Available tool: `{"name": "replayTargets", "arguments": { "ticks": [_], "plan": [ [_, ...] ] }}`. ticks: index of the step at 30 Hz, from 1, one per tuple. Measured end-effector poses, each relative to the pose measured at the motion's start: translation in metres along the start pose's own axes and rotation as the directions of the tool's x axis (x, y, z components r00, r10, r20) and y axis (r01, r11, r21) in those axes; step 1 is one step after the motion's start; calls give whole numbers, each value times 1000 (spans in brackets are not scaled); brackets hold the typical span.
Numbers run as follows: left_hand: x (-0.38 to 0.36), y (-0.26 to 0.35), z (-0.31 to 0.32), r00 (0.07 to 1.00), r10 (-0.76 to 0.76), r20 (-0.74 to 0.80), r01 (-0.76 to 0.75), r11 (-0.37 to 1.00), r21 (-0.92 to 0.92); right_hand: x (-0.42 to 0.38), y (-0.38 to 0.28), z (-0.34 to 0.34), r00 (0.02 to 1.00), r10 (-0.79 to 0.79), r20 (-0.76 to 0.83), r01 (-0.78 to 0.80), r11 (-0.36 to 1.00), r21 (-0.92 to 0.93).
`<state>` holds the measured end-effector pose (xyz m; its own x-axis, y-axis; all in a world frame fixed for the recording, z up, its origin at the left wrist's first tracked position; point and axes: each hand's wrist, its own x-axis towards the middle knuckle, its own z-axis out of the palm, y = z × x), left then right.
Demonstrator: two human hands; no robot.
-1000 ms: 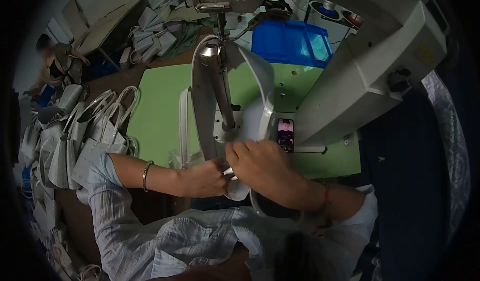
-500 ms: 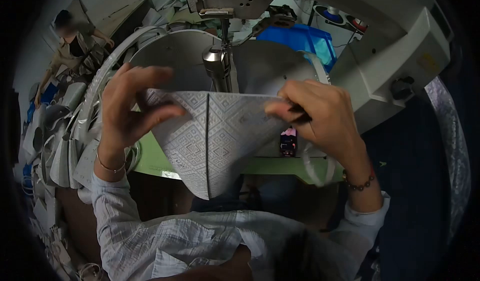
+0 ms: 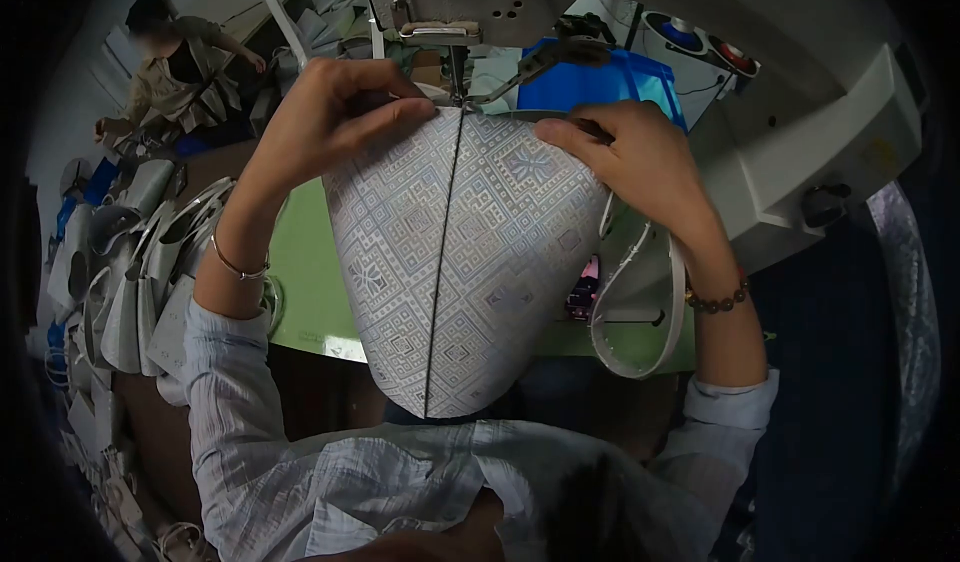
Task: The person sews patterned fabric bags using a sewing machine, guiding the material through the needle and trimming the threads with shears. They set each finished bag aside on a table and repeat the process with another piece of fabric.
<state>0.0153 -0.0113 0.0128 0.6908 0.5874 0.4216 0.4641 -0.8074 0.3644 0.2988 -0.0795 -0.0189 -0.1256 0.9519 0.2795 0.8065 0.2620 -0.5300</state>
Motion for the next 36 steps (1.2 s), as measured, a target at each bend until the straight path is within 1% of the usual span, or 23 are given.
{"name": "replayTargets", "arguments": {
  "ticks": [4,6,10,12,16,18,22,25,26,27,28,30,32,34,36],
  "plan": [
    [4,-5,1,1000,-2,28,2,1000,-10,0,0,-2,999,30,19,-29,999,-22],
    [3,-7,5,997,47,-66,-50,998,-46,0,-3,-2,1000,10,11,-10,1000,-10],
    [4,-8,4,997,58,-58,-62,996,-71,1,0,-2,1000,17,21,-16,1000,-23],
    [5,-10,5,999,12,-34,-17,986,-164,1,-1,0,999,-37,-24,39,995,95],
    [8,-10,4,999,-31,19,35,973,-229,1,1,-1,1000,-1,-2,1,996,94],
    [11,-16,7,1000,-1,-29,-7,961,-276,2,0,-2,999,-29,-35,34,989,141],
    [14,-15,5,999,-39,0,38,970,-241,9,8,-5,1000,-24,-10,25,992,123],
    [18,-20,7,999,-47,-4,45,968,-246,10,18,2,998,-28,-62,33,996,82],
    [19,-20,8,998,-64,-20,57,966,-250,5,16,5,950,-196,-242,198,980,-16],
    [21,-19,9,996,-80,-36,68,964,-256,-2,15,9,844,-363,-395,335,932,-141],
    [22,-19,7,996,-78,-37,67,965,-255,-11,12,14,843,-364,-396,336,931,-142],
    [26,-16,3,993,-108,43,115,969,-218,-40,4,26,709,-582,-397,526,812,-253],
    [27,-21,6,994,-112,20,114,966,-232,-83,-8,50,664,-702,-255,667,711,-222],
    [30,-24,6,993,-120,-3,115,963,-244,-111,-20,79,631,-756,-175,761,646,-47],
    [31,-25,6,995,-97,12,97,967,-235,-130,-22,117,635,-717,-290,764,639,92]
  ]
}}
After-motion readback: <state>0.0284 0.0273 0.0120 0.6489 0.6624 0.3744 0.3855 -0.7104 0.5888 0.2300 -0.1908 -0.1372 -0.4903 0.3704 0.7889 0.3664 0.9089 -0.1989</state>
